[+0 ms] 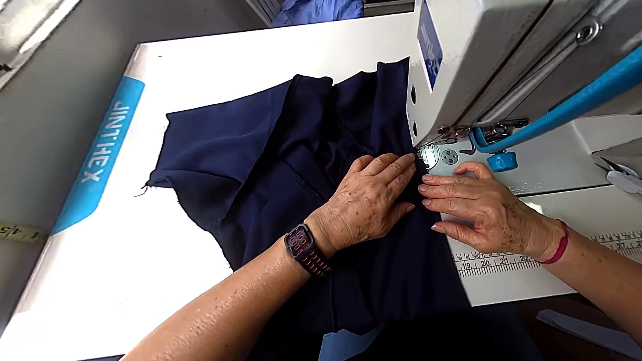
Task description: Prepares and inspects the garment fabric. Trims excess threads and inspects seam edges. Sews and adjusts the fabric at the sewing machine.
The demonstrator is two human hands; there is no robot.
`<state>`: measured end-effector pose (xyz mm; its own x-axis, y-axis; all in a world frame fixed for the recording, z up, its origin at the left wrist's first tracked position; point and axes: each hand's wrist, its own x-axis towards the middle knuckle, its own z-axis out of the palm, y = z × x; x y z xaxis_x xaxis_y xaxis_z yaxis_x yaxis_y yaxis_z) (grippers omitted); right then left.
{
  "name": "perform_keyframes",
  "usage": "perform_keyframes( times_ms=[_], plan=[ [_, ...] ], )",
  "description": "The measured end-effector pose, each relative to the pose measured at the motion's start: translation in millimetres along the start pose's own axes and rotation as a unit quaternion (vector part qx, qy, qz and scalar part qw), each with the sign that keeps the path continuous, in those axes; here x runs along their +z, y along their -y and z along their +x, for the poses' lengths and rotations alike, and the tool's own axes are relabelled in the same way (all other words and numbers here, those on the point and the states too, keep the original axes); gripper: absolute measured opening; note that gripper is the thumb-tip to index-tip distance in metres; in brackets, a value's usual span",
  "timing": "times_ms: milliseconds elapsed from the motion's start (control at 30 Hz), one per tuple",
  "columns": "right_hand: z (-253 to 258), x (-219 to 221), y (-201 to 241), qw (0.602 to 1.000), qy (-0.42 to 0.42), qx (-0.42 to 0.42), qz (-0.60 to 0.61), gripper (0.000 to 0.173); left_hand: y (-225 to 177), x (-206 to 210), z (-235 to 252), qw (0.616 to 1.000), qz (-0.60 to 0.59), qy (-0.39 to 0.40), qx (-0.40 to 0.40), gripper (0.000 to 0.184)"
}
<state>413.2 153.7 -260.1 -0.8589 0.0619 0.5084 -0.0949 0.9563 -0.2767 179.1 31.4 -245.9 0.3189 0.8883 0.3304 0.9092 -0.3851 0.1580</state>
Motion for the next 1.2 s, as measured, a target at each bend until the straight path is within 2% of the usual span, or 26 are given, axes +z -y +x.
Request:
perform_keyframes(
  times_ms=[567,733,900,1033,1100,1200],
  plan=[
    [4,4,2,0.999,-0.012,0.047,-0.012,0.032,19,-1,10,0.998,-0.047,0.009,0.028,0.056],
    [3,4,3,0.999,-0.005,0.032,-0.020,0.033,12,0,7,0.998,-0.040,0.001,0.040,0.046],
    [-2,0,6,1.000,0.013,-0.008,0.006,0.032,-6,4,5,0.999,-0.033,0.001,-0.018,0.061],
    [-23,-8,18,0.997,0.025,-0.017,0.069,0.033,-4,6,3,0.999,-0.028,0.000,-0.018,0.069],
    [-43,-18,19,1.000,-0.010,0.005,0.025,0.030,-3,6,2,0.999,-0.027,0.010,-0.019,0.069],
    [-88,-51,-1,0.981,-0.083,0.095,-0.147,0.031,-7,6,3,0.999,-0.027,0.012,-0.028,0.068]
  ],
)
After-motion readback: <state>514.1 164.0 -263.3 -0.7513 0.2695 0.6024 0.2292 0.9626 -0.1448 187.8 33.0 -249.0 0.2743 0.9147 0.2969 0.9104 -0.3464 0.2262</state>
